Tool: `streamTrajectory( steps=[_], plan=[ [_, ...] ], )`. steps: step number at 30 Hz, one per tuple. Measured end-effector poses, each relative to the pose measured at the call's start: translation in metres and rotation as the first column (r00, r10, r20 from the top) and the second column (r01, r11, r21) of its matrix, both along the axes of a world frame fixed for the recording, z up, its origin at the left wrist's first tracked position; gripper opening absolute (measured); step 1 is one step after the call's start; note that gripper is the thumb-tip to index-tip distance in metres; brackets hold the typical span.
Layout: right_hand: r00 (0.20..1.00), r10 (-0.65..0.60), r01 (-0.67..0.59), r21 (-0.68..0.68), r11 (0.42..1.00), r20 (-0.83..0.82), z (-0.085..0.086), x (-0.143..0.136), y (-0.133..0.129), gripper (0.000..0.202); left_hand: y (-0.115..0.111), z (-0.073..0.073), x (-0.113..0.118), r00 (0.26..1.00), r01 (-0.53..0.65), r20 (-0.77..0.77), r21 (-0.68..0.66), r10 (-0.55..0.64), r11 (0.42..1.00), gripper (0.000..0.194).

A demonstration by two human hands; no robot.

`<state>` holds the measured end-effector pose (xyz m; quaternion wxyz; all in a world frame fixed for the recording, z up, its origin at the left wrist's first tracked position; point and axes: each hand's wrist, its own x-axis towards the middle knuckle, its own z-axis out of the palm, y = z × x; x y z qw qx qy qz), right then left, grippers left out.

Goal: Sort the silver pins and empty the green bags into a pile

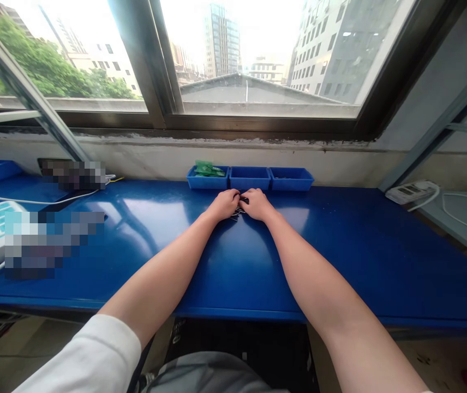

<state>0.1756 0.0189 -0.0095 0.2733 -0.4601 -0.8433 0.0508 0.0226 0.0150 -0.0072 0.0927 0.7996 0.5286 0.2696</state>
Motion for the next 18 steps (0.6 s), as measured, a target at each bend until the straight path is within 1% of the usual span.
streamTrajectory(
  steps=[3, 7, 12, 15, 18],
  plan=[
    [1.000, 0.007, -0.007, 0.016, 1.000, 0.005, 0.0019, 0.0009, 0.0001, 0.018, 0.0001, -0.0015, 0.0004, 1.000, 0.023, 0.001, 0.015, -0.023, 1.000, 0.030],
    [1.000, -0.019, 0.019, 0.030, 0.999, -0.002, 0.0018, 0.0022, 0.0010, 0.018, 0.0002, -0.0024, 0.0005, 0.999, 0.033, 0.006, 0.029, -0.034, 0.999, 0.029],
    [0.995, -0.036, 0.039, 0.029, 0.999, -0.096, 0.0006, 0.0028, 0.0004, 0.016, -0.0007, 0.0000, 0.0009, 0.999, 0.035, 0.028, 0.038, -0.036, 0.999, 0.029],
    [0.987, -0.039, 0.050, 0.063, 0.997, -0.157, 0.0013, 0.0034, -0.0003, 0.016, -0.0030, 0.0033, 0.0020, 0.999, 0.016, 0.040, 0.054, -0.018, 0.998, 0.029],
    [0.979, -0.044, 0.066, 0.106, 0.992, -0.198, 0.0027, 0.0037, -0.0003, 0.018, -0.0057, 0.0067, 0.0034, 0.998, 0.005, 0.068, 0.103, -0.012, 0.995, 0.030]
  ],
)
